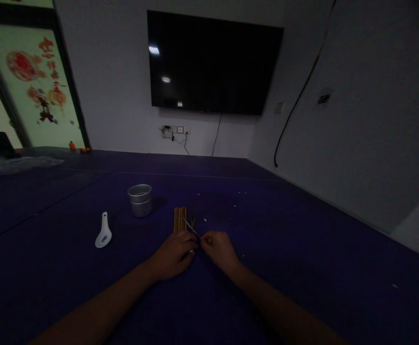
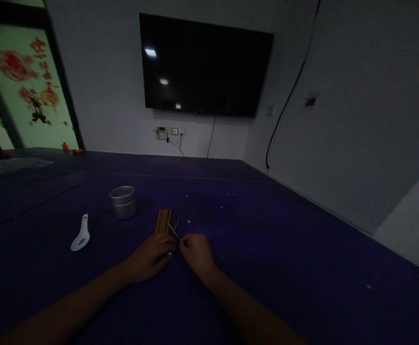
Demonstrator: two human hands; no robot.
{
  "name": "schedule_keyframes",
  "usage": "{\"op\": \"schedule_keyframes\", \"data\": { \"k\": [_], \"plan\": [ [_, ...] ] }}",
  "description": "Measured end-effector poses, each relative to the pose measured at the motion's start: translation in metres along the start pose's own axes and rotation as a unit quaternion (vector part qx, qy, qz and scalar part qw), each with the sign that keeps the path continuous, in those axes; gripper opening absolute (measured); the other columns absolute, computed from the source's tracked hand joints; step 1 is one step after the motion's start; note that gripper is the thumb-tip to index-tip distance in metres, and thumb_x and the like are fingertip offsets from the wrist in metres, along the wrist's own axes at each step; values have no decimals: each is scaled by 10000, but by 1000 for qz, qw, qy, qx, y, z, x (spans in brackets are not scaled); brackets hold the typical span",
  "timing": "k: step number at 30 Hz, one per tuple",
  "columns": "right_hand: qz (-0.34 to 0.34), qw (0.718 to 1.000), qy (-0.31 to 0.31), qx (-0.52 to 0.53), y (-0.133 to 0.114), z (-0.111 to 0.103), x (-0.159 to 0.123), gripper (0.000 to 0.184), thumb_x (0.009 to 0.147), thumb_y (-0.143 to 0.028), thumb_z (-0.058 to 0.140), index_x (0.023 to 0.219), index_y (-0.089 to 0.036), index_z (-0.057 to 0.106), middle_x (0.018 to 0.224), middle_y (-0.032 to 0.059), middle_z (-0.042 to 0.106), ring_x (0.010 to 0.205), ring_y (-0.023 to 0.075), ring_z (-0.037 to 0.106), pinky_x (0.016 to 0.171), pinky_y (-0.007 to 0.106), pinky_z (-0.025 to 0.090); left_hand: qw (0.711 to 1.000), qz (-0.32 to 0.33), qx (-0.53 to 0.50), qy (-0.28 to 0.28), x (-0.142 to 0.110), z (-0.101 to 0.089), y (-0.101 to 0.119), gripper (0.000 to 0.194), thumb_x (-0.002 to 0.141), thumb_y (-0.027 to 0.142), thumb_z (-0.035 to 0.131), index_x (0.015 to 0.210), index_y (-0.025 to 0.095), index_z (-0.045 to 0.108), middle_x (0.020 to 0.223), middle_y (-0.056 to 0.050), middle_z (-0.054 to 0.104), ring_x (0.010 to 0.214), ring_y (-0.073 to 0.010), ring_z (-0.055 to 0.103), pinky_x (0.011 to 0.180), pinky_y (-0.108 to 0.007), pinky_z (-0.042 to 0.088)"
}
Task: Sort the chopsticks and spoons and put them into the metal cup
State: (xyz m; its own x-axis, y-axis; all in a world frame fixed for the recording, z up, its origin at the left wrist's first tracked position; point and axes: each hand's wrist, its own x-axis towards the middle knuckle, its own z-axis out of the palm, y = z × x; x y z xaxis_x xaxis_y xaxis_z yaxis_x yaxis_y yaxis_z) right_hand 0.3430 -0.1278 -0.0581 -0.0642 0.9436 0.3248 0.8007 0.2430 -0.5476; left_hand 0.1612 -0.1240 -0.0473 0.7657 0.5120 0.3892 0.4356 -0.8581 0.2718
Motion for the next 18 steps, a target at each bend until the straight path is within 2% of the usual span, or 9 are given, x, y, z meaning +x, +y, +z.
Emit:
{"op": "schedule_keyframes", "data": {
  "k": [12, 18],
  "plan": [
    [-23, 998, 0, -60, -6, 2, -1, 197, 799, -191, 552, 699, -185, 722, 682, 40, 717, 575, 137, 614, 502, 227, 306, 1000, -1, -13, 3, -1, -1, 1, 271, 831, 135, 448, 1044, 208, 599, 1087, -68, 603, 1048, -206, 527, 911, -363, 429],
    [-32, 996, -2, -84, -6, 3, -1, 233, 783, -161, 553, 604, -167, 702, 614, 58, 696, 518, 131, 573, 474, 242, 259, 1000, -6, -7, 1, -1, -1, 2, 272, 828, 124, 450, 1043, 202, 596, 1094, -72, 599, 1047, -209, 522, 915, -371, 424]
  ]
}}
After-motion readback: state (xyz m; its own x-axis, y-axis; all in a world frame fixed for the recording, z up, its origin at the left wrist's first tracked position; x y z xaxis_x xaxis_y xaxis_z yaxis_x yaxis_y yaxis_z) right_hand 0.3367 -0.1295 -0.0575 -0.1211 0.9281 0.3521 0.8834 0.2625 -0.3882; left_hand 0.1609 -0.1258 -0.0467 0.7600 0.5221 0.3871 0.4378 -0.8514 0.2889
